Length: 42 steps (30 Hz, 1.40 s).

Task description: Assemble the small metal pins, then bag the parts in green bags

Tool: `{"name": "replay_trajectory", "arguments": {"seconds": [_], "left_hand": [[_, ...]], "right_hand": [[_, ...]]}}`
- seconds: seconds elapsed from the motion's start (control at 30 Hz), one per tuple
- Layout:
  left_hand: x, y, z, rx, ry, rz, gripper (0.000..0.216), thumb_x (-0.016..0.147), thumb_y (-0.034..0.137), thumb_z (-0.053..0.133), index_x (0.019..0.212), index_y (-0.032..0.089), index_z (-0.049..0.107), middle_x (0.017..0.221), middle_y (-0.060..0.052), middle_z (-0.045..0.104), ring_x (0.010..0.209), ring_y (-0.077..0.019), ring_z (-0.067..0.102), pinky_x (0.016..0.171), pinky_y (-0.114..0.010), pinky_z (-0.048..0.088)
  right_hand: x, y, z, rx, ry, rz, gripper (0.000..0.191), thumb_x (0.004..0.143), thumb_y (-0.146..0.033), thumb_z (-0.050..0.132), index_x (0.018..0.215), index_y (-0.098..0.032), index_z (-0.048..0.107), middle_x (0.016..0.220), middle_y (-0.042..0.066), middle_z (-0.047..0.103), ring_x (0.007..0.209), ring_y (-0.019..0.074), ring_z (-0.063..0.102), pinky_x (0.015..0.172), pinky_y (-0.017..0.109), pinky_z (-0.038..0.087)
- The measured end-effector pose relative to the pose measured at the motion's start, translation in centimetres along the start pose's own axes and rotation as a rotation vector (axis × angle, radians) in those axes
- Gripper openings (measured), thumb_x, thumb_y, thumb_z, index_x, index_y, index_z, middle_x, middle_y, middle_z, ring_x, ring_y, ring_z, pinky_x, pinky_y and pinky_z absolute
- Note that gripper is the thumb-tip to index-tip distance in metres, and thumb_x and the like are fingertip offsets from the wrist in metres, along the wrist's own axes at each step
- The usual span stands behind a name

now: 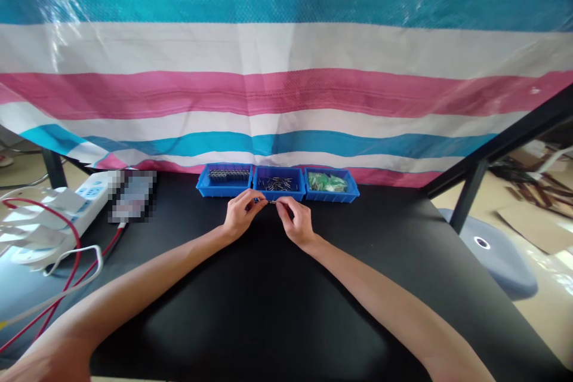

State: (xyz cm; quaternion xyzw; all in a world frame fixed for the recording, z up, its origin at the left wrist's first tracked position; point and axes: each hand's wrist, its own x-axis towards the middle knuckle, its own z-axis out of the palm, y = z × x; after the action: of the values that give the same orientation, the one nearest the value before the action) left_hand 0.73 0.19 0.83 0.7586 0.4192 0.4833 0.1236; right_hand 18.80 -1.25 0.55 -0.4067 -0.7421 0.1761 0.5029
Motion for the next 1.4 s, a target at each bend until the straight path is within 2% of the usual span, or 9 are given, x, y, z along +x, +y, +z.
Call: {"name": "replay_trajectory", "arguments": {"seconds": [0.27,0.57,0.67,0.83,1.0,1.13,1.23,1.4], "left_hand": [[0.0,0.2,-0.1,-0.02,0.035,0.028,0.012,0.088,0.029,0.059,0.087,0.018,0.063,0.083,-0.003,0.064,0.058,-0.0085,0.051,0.06,-0.021,0.045],[-0.3,0.1,-0.1,-0.064,0.074,0.062,0.011,0.087,0.026,0.059,0.092,0.017,0.064,0.092,-0.005,0.066,0.059,-0.0078,0.054,0.059,-0.021,0.048],[-0.5,0.2,-0.1,-0.093,0.049,0.038,0.011,0.088,0.024,0.057,0.094,0.017,0.062,0.096,-0.006,0.069,0.055,-0.0066,0.055,0.06,-0.021,0.049],[-1.0,0.4,0.0,-0.267,0.028,-0.051,0.01,0.091,0.027,0.051,0.094,0.018,0.051,0.099,-0.007,0.071,0.044,-0.0037,0.048,0.047,-0.018,0.043],[-1.1,0.5,0.1,-0.341,0.055,-0.106,0.012,0.092,0.031,0.049,0.093,0.019,0.048,0.092,-0.006,0.072,0.045,-0.0053,0.05,0.05,-0.019,0.046],[-1.2,0.0,0.0,-0.273,0.05,-0.13,0.015,0.093,0.031,0.048,0.1,0.019,0.05,0.081,-0.003,0.068,0.054,-0.0085,0.057,0.054,-0.019,0.047],[-1.1,-0.3,-0.1,-0.14,0.037,-0.094,0.019,0.094,0.027,0.047,0.108,0.018,0.055,0.075,0.0,0.065,0.056,-0.0083,0.057,0.057,-0.019,0.047],[-0.6,-0.3,-0.3,-0.029,-0.012,0.075,0.024,0.094,0.021,0.046,0.11,0.018,0.063,0.092,-0.005,0.07,0.075,-0.0117,0.065,0.071,-0.021,0.05]], "right_hand": [[0.0,0.0,0.1,0.005,0.021,-0.005,0.018,0.093,-0.027,0.047,0.092,-0.019,0.063,0.081,0.004,0.068,0.071,0.0157,0.065,0.069,0.025,0.051],[0.0,0.6,0.6,-0.039,-0.048,-0.018,0.02,0.092,-0.028,0.05,0.09,-0.018,0.067,0.082,0.005,0.07,0.072,0.0165,0.066,0.068,0.027,0.052],[-0.1,0.8,0.8,-0.043,-0.06,-0.024,0.019,0.092,-0.028,0.051,0.09,-0.018,0.067,0.082,0.005,0.071,0.073,0.0169,0.067,0.069,0.027,0.051],[-0.1,0.8,0.8,-0.058,-0.077,-0.02,0.02,0.092,-0.027,0.05,0.086,-0.017,0.067,0.077,0.004,0.07,0.07,0.0158,0.066,0.067,0.025,0.049],[0.0,0.6,0.6,-0.068,-0.073,-0.002,0.022,0.093,-0.027,0.048,0.083,-0.018,0.066,0.075,0.003,0.068,0.067,0.0148,0.064,0.064,0.024,0.047],[0.0,0.4,0.6,-0.068,-0.073,0.013,0.022,0.093,-0.026,0.048,0.082,-0.018,0.065,0.073,0.003,0.068,0.066,0.015,0.063,0.063,0.024,0.046],[0.0,0.3,0.6,-0.055,-0.07,0.01,0.022,0.093,-0.026,0.047,0.081,-0.018,0.064,0.075,0.003,0.068,0.068,0.0154,0.064,0.064,0.024,0.047],[0.1,0.2,0.5,-0.033,-0.067,0.032,0.02,0.093,-0.026,0.046,0.096,-0.018,0.064,0.081,0.004,0.069,0.068,0.0145,0.064,0.066,0.024,0.049]]}}
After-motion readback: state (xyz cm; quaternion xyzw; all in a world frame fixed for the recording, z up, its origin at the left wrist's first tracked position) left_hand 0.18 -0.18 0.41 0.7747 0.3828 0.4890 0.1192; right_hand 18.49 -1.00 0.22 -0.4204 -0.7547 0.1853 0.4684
